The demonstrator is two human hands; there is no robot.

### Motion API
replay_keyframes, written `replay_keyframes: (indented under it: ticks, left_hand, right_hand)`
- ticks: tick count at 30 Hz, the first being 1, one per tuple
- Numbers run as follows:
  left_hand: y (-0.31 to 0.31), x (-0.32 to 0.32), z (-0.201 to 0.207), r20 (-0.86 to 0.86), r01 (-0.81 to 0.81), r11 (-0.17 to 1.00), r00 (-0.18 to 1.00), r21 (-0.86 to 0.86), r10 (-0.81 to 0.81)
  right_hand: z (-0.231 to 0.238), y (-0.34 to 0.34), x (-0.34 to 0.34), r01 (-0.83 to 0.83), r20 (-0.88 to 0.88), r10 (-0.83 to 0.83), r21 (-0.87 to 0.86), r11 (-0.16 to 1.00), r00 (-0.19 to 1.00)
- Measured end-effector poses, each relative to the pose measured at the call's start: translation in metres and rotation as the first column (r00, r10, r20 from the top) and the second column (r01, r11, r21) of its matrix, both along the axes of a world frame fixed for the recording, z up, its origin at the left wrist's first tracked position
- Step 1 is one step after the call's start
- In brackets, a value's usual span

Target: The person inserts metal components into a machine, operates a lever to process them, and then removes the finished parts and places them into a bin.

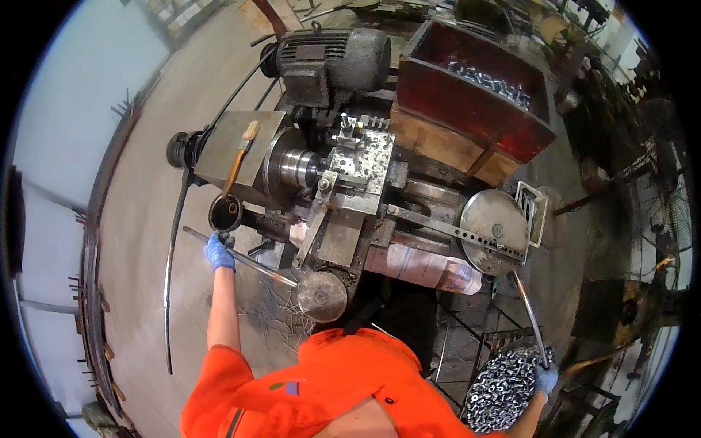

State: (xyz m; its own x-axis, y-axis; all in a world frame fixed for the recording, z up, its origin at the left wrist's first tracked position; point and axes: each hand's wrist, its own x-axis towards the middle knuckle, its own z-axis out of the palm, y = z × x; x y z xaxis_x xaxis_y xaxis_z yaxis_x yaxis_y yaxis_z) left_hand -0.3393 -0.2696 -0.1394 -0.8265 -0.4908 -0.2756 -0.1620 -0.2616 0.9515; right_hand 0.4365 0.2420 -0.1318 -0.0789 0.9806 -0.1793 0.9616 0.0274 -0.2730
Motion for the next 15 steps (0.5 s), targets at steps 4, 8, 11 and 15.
replay_keyframes:
  ticks: [4,8,11,15]
  left_hand:
    - [-0.008,-0.002,-0.01,0.029,-0.023,0.999,0.999,-0.041,0.024]
    - [-0.002,0.0,-0.009,-0.074,-0.021,0.998,0.997,-0.053,0.017]
    - [-0.002,0.002,-0.009,-0.073,0.009,0.997,0.997,-0.073,-0.014]
    - [-0.001,0.006,-0.002,-0.058,0.01,0.996,0.998,-0.085,-0.015]
  right_hand:
    - [-0.016,0.003,0.016,-0.023,0.101,0.011,0.121,0.992,0.995]
    - [-0.017,-0.01,0.022,0.024,0.107,-0.03,0.058,0.998,0.994]
    - [-0.027,-0.003,0.043,0.124,0.283,-0.144,0.086,0.989,0.948]
    - [-0.025,-0.016,0.038,0.041,0.262,-0.082,0.158,0.987,0.962]
